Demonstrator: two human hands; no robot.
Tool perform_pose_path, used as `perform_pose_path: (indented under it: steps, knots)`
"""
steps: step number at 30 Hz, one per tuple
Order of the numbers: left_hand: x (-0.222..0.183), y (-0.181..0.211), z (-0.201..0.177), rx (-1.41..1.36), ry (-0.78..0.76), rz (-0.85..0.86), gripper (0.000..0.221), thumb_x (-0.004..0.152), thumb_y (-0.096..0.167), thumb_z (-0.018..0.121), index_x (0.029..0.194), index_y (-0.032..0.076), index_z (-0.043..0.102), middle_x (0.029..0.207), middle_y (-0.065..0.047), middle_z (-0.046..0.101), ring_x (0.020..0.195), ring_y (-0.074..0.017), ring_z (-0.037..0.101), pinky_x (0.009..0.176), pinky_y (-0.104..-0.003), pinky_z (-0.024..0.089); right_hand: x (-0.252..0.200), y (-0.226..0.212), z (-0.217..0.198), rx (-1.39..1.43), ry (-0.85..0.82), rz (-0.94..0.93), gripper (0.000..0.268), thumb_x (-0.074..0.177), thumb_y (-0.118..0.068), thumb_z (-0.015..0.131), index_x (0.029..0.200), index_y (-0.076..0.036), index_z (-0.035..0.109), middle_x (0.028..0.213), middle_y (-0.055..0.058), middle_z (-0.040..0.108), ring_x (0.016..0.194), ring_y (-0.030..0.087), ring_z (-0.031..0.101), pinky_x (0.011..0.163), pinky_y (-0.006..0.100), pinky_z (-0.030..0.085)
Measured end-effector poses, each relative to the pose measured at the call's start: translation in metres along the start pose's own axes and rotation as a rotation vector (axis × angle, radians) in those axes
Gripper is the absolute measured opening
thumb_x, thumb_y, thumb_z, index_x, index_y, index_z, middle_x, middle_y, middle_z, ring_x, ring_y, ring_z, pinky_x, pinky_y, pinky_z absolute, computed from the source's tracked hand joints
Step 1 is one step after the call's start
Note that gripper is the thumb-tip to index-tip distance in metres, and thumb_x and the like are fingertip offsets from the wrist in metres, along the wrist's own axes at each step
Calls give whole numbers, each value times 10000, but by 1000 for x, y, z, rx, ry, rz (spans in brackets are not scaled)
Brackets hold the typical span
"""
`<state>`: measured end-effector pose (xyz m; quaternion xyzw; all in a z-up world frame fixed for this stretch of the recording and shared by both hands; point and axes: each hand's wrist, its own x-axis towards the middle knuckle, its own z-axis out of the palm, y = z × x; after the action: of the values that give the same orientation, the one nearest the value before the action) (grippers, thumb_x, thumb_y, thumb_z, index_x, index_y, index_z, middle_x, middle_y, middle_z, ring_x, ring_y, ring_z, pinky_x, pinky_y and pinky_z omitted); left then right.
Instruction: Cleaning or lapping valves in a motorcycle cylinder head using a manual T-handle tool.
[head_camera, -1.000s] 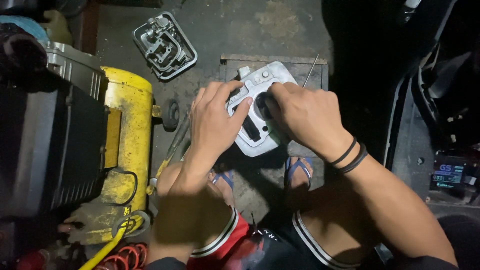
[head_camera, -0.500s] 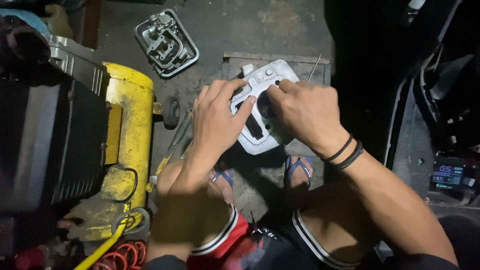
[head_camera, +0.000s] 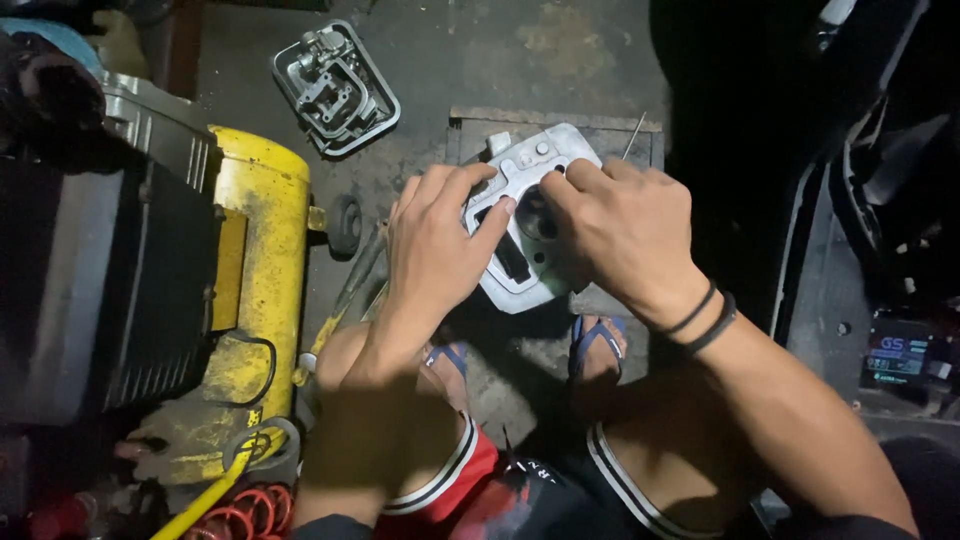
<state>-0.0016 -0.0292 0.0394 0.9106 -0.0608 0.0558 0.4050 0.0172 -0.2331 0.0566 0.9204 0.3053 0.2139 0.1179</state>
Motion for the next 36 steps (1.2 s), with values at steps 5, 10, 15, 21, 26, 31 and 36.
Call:
perform_pose_path:
  steps: [5,10,15,21,26,31,36]
  knots:
    - [-2,-2,0,5,-15,15,349,991,339,691,1230,84,686,1086,-157,668,1012,-356,655,841,-487,482,-3,0,2,60,-91,28,125,1050,-257,596,963,-255,686,776,-50,623,691,133,673,553,241,473]
    - [0,1,-3,6,-31,-13,358,984,324,700,1239,72,683,1105,-157,655,1022,-353,648,841,-482,488,-2,-1,-2,182,-136,13,110,1042,-242,600,987,-244,695,779,-43,647,711,161,703,561,265,487]
    - [0,2,-5,30,-92,-47,400,986,313,690,1289,55,655,1173,-174,626,1062,-363,635,869,-494,489,-1,3,-5,153,-135,16,121,1053,-242,600,990,-243,703,762,-50,656,663,138,688,569,246,491]
    - [1,6,-3,2,-160,-111,499,994,263,646,1401,-13,560,1281,-276,598,1142,-458,618,923,-571,484,1,10,-4,253,-162,-4,126,1047,-244,581,1013,-204,696,755,-19,660,646,168,705,545,260,512]
    - [3,2,2,71,-193,-117,518,1020,314,594,1439,14,541,1320,-243,594,1175,-417,609,955,-539,476,-2,15,-3,406,-154,81,100,1024,-241,605,997,-182,680,743,-6,628,650,228,691,539,330,523]
    - [4,2,1,81,-192,-122,523,1024,323,579,1453,27,535,1337,-233,595,1188,-410,605,955,-547,471,-3,10,-6,427,-185,70,98,1013,-257,620,961,-194,673,730,-16,635,648,227,692,560,335,537]
    - [3,2,0,76,-210,-132,527,1031,315,556,1473,31,516,1372,-228,579,1228,-403,586,985,-545,457,-9,9,7,344,-182,69,94,1001,-266,579,995,-255,673,737,-37,607,677,236,677,556,364,531]
